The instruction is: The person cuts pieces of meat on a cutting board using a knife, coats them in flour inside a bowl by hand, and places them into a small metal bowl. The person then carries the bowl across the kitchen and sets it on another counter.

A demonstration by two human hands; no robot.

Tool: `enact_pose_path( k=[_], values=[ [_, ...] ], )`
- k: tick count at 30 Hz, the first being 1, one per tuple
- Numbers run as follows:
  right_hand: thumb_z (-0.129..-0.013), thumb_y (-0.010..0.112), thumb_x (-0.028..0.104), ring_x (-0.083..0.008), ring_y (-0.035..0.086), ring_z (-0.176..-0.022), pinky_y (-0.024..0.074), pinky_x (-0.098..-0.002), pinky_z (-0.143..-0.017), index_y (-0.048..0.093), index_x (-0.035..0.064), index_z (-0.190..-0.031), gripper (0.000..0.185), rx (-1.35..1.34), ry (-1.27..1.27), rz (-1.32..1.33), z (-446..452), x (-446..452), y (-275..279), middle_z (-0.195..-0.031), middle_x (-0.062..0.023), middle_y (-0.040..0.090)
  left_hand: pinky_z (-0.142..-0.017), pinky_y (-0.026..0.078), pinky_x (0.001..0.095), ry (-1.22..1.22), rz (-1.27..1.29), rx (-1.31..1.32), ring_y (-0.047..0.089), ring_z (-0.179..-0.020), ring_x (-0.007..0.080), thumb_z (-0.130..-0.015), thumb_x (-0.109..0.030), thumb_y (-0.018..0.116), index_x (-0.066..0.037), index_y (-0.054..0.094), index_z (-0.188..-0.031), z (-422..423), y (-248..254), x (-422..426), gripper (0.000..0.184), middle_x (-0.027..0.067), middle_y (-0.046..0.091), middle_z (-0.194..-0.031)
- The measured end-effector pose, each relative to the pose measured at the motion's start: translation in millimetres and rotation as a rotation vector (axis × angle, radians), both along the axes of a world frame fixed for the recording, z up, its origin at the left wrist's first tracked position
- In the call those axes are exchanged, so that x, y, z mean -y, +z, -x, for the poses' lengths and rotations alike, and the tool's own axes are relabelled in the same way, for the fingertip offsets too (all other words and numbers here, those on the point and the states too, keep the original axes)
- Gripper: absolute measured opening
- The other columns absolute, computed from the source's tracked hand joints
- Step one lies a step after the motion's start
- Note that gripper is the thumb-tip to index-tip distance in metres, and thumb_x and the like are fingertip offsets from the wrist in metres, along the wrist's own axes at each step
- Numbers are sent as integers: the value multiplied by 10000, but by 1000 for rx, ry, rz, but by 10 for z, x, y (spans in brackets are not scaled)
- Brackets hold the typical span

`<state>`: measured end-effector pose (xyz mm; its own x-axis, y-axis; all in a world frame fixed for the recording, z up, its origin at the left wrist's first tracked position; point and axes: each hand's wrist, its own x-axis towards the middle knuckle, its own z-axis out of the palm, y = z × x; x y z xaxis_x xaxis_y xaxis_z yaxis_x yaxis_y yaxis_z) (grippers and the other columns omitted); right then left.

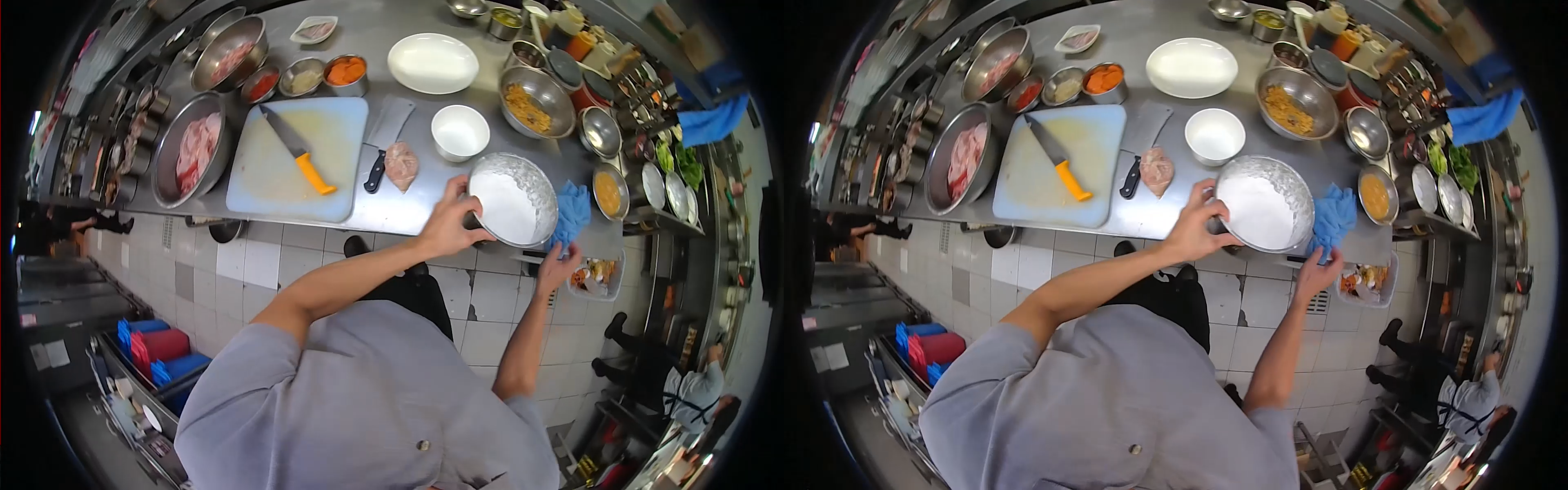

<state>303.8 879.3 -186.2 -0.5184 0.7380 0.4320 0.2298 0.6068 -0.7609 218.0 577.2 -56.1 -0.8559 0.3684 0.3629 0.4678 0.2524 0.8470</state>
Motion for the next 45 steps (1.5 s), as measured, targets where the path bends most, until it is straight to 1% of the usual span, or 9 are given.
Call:
enact_pose_path(
  k=[4,5,8,16,24,27,33,42,45],
  values=[
    [-853,639,71,-248,577,-940,476,-332,-764,568,-15,-1110,280,66,92,52,-672,892,-60,-1041,-144,586,-973,457,460,-40,59,190,528,-1140,441,-730,-65,766,-102,577,-1100,-44,-387,62,417,223,349,-1399],
    [-857,620,52,-236,582,-900,477,-325,-734,576,-11,-1088,244,120,119,118,-817,1079,-134,-1013,-131,592,-1001,456,433,-33,149,185,531,-1205,352,-769,-2,659,-105,574,-1181,16,-237,203,433,178,415,-1399],
    [-859,594,24,-229,596,-820,484,-332,-686,592,9,-1040,182,228,268,231,-994,1612,-115,-957,-115,606,-923,505,427,216,512,-325,581,-1089,345,-775,-42,627,-43,599,-1072,537,-314,765,298,141,581,-1200],
    [-849,602,14,-307,617,-798,515,-360,-710,614,21,-928,80,291,1050,87,-185,2692,414,-925,-142,613,-766,537,455,89,839,-72,667,-856,382,-749,-89,644,-21,652,-993,1407,-754,1303,254,212,653,-1022],
    [-801,634,32,-348,577,-939,497,-415,-788,598,4,-996,200,135,1279,-17,790,4039,992,-1020,-158,589,-798,520,443,45,460,-52,655,-878,398,-687,-75,664,21,658,-890,1495,596,2180,225,231,668,-884],
    [-777,642,13,-363,563,-977,496,-430,-812,563,-34,-1018,258,62,1261,-174,1133,4592,975,-1062,-189,568,-754,518,468,16,554,-97,650,-832,432,-667,-74,697,-20,673,-923,1581,1025,2922,263,243,659,-835],
    [-781,619,55,-397,567,-1027,485,-457,-889,432,-55,-1199,471,571,1200,-300,1762,5166,780,-1117,-246,560,-796,500,443,12,883,95,637,-901,402,-759,-24,586,46,636,-939,1432,1115,3825,199,235,667,-875],
    [-879,547,155,-384,639,-796,485,-431,-729,465,74,-1214,354,647,1159,503,1308,4429,765,-886,-244,629,-760,505,431,91,539,182,642,-817,405,-793,1,561,46,658,-914,1274,83,4180,162,247,660,-863],
    [-970,535,222,-178,550,-584,454,-320,-543,499,56,-1119,226,675,1155,789,1231,4373,906,-750,-85,558,-746,501,418,90,515,140,640,-808,392,-801,9,578,41,655,-916,1251,18,4140,142,231,657,-864]
  ],
)
